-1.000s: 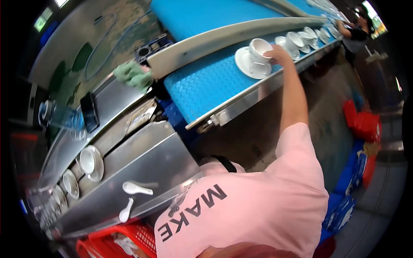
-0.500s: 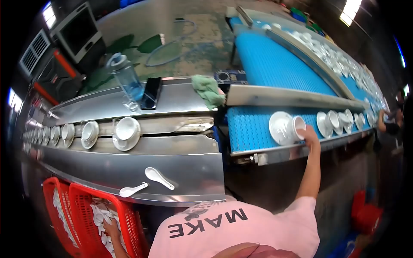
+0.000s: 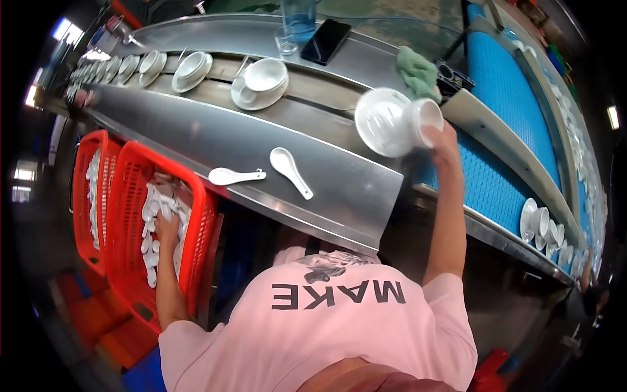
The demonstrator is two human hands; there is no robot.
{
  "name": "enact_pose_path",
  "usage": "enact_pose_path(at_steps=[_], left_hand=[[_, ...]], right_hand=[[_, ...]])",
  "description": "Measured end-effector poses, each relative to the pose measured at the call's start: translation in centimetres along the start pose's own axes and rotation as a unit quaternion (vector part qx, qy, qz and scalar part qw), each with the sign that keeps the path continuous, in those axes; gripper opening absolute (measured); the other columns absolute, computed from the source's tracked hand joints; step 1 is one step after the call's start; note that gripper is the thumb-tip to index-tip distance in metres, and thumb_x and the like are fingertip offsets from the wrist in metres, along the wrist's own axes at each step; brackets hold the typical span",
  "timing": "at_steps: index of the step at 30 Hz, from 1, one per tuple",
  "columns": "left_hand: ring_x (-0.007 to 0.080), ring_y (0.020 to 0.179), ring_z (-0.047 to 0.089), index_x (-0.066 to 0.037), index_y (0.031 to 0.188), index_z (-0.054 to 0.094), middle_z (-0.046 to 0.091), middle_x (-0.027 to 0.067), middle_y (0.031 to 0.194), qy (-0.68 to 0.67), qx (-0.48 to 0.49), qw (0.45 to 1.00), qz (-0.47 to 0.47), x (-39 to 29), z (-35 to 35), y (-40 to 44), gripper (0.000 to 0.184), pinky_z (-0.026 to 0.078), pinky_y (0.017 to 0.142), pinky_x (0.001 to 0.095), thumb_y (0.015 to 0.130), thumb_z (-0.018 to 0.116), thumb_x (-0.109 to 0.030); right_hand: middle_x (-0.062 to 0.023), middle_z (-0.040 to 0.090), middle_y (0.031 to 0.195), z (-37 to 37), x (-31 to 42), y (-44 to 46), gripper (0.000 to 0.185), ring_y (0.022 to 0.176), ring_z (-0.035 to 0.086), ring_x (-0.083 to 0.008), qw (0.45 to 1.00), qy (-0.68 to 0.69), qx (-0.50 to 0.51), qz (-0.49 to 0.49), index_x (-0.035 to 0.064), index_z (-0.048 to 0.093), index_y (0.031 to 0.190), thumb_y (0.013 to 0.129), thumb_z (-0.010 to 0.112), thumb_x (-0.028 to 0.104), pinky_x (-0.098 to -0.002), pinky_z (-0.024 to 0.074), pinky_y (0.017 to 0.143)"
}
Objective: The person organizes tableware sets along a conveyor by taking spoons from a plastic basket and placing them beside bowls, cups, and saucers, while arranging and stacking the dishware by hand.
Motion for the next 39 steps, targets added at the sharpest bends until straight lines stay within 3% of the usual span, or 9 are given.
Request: enact_pose_path(at_steps=[8,13,16,18,20,23,26,34,39], left_hand=[[0.045,0.11,0.038,-0.003,0.13,0.026,0.039,0.0291,0.12,0.018,0.03,0.999,-0.011,-0.5,-0.8,-0.4,0.076,0.031,0.094,0.0449,0.069,0.056,-0.037],[0.0436,0.111,0.039,0.0,0.129,0.029,0.038,0.0304,0.122,0.027,0.025,0.999,0.009,1.2,0.0,0.6,0.075,0.032,0.095,0.0457,0.068,0.056,-0.036],[0.0419,0.114,0.038,0.002,0.128,0.031,0.037,0.0292,0.125,-0.003,0.02,0.999,0.043,2.5,1.6,2.7,0.074,0.031,0.097,0.0449,0.069,0.057,-0.036],[0.04,0.119,0.033,0.004,0.128,0.028,0.032,0.0276,0.129,0.026,0.012,0.999,0.017,2.2,1.6,2.8,0.077,0.029,0.1,0.0416,0.071,0.057,-0.038],[0.0392,0.119,0.033,0.005,0.128,0.029,0.032,0.0277,0.129,-0.069,0.032,0.997,0.028,3.3,2.1,3.8,0.075,0.029,0.1,0.0409,0.072,0.058,-0.037],[0.0423,0.11,0.042,0.006,0.125,0.032,0.043,0.0302,0.119,0.004,-0.001,0.998,0.056,3.7,2.7,5.7,0.072,0.035,0.094,0.041,0.071,0.059,-0.033],[0.0427,0.104,0.047,0.001,0.128,0.03,0.044,0.0296,0.118,0.033,0.022,0.999,-0.008,0.2,-0.4,1.6,0.074,0.04,0.088,0.0437,0.07,0.058,-0.036],[0.0406,0.098,0.051,-0.009,0.13,0.03,0.045,0.0261,0.116,0.072,-0.011,0.995,-0.075,-0.2,-0.4,1.4,0.077,0.043,0.081,0.0454,0.068,0.061,-0.043],[0.0409,0.096,0.052,-0.01,0.131,0.027,0.042,0.0268,0.118,0.067,-0.002,0.995,-0.076,0.0,0.1,1.6,0.077,0.044,0.08,0.046,0.068,0.061,-0.04]], right_hand=[[-0.0119,0.06,0.086,11.4,-3.2,4.5,0.036,0.072,0.059,-0.02,0.998,0.001,0.032,0.051,-0.0049,0.056,0.097,0.062,0.057,-0.003,-0.0319,0.0507,0.06],[-0.0138,0.059,0.088,14.1,-1.9,2.0,0.04,0.072,0.06,-0.0226,0.992,-0.05,0.078,0.085,-0.0031,0.051,0.109,0.071,0.056,0.007,-0.0322,0.0502,0.052],[-0.0146,0.059,0.089,12.9,-0.6,0.2,0.042,0.071,0.059,-0.0215,0.978,-0.201,0.048,0.006,-0.002,0.047,0.115,0.076,0.054,0.014,-0.031,0.0491,0.055],[-0.0134,0.06,0.086,10.7,0.0,-1.0,0.038,0.068,0.057,-0.0172,0.91,-0.325,-0.017,-0.256,-0.001,0.05,0.112,0.079,0.053,0.018,-0.0284,0.0472,0.059],[-0.0115,0.061,0.081,8.7,2.9,-4.7,0.03,0.067,0.056,-0.015,0.944,-0.249,-0.023,-0.214,-0.0007,0.055,0.105,0.08,0.052,0.016,-0.0272,0.0458,0.064],[-0.0078,0.061,0.086,3.1,2.3,-7.0,0.025,0.074,0.056,-0.0142,0.97,-0.154,-0.089,-0.166,-0.0001,0.056,0.103,0.08,0.055,0.01,-0.0266,0.0461,0.067],[-0.0147,0.06,0.081,-2.8,2.9,-10.6,0.015,0.074,0.059,-0.0288,0.818,-0.373,-0.297,-0.322,0.0035,0.06,0.09,0.077,0.052,0.005,-0.0337,0.0469,0.066],[-0.0155,0.058,0.085,-12.9,3.5,-16.3,0.025,0.083,0.055,-0.0323,0.615,-0.566,-0.456,-0.307,0.0052,0.057,0.096,0.073,0.05,-0.001,-0.0367,0.0449,0.071],[-0.0155,0.058,0.086,-18.0,3.3,-16.0,0.023,0.08,0.056,-0.0325,0.667,-0.471,-0.524,-0.243,0.0048,0.058,0.095,0.074,0.051,0.0,-0.0372,0.0455,0.07]])
Point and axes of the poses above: each hand's wrist, its own y-axis towards the middle knuckle, its own z-axis out of the palm, x = y × z, the point moved 4 cm from there along y, towards the middle knuckle
